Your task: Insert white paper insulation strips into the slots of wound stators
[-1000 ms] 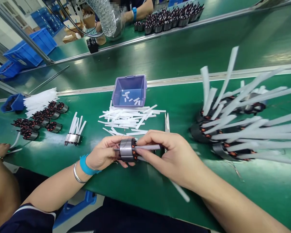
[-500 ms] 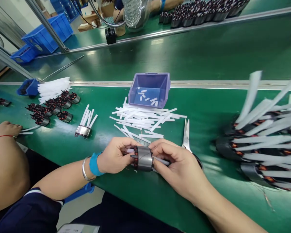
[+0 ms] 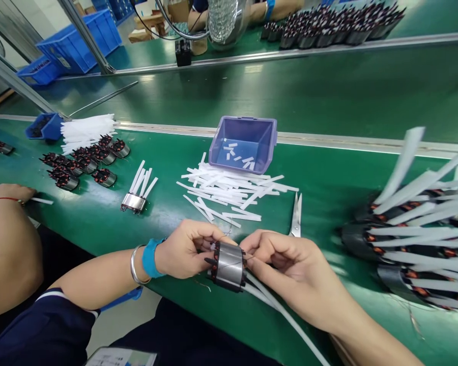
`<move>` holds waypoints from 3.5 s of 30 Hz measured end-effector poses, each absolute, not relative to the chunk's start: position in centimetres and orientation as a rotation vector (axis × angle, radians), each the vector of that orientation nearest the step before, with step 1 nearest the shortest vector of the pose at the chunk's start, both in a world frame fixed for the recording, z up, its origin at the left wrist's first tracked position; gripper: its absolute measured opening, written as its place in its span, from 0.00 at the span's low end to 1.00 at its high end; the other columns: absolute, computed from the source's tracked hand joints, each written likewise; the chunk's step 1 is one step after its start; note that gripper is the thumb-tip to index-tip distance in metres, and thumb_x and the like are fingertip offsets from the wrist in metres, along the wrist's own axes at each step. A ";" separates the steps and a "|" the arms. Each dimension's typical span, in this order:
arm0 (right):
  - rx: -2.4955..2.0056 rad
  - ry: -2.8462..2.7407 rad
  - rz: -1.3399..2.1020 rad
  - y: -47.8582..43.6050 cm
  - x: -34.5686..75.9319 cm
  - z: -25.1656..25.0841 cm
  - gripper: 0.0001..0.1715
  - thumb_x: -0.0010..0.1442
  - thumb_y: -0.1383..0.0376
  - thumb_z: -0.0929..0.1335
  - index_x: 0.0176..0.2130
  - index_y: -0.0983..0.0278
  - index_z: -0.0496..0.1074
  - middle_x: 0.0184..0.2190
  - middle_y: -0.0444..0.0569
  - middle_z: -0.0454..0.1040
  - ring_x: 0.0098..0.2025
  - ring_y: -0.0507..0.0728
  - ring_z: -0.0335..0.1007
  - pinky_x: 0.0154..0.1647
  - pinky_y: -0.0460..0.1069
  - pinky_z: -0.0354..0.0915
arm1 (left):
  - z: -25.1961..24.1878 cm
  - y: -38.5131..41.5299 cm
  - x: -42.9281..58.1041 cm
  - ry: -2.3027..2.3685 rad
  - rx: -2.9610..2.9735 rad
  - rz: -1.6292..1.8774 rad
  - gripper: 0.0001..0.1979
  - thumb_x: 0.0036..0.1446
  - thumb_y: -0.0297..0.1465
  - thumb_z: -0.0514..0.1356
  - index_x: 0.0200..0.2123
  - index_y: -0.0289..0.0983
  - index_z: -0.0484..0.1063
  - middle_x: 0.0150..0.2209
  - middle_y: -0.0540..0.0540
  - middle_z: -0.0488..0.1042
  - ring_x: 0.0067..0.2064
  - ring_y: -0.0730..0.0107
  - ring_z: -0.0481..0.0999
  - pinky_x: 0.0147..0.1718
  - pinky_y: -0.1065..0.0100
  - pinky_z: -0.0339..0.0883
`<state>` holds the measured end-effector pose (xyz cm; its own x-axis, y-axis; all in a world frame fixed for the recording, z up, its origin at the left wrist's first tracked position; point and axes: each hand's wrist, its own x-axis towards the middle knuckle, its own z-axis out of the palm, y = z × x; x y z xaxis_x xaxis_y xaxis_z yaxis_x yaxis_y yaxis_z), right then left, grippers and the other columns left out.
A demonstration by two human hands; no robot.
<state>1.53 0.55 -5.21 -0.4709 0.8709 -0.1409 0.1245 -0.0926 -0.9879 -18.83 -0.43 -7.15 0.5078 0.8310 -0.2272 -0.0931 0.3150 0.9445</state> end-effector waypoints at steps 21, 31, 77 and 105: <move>-1.199 -2.058 0.842 6.2 -1.5 -5.2 0.07 0.60 0.62 0.66 0.31 0.62 0.70 0.31 0.48 0.74 0.34 0.54 0.71 0.38 0.49 0.68 | -6.8 0.0 -19.3 0.678 0.839 0.620 0.22 0.44 0.36 0.73 0.39 0.33 0.71 0.28 0.47 0.75 0.25 0.74 0.75 0.23 0.75 0.69; -1.126 -1.762 1.330 1.2 3.6 -2.5 0.14 0.54 0.54 0.73 0.26 0.60 0.72 0.24 0.46 0.71 0.25 0.52 0.66 0.24 0.46 0.64 | -6.9 0.6 -19.3 0.705 0.749 0.711 0.35 0.52 0.31 0.67 0.62 0.39 0.59 0.30 0.48 0.79 0.25 0.66 0.80 0.22 0.71 0.74; -0.982 -2.274 0.733 5.3 -1.8 -6.7 0.06 0.60 0.63 0.67 0.34 0.62 0.74 0.37 0.50 0.75 0.39 0.56 0.73 0.42 0.50 0.70 | -3.1 4.5 -23.9 0.998 0.987 1.377 0.22 0.36 0.41 0.75 0.34 0.37 0.80 0.43 0.43 0.80 0.45 0.58 0.79 0.43 0.61 0.75; -1.199 -1.560 1.450 2.3 0.5 -4.0 0.25 0.43 0.45 0.75 0.25 0.64 0.75 0.22 0.48 0.72 0.22 0.51 0.63 0.21 0.46 0.61 | -6.6 2.7 -21.2 0.661 0.856 0.719 0.23 0.50 0.27 0.63 0.51 0.38 0.70 0.35 0.46 0.79 0.31 0.65 0.81 0.27 0.67 0.79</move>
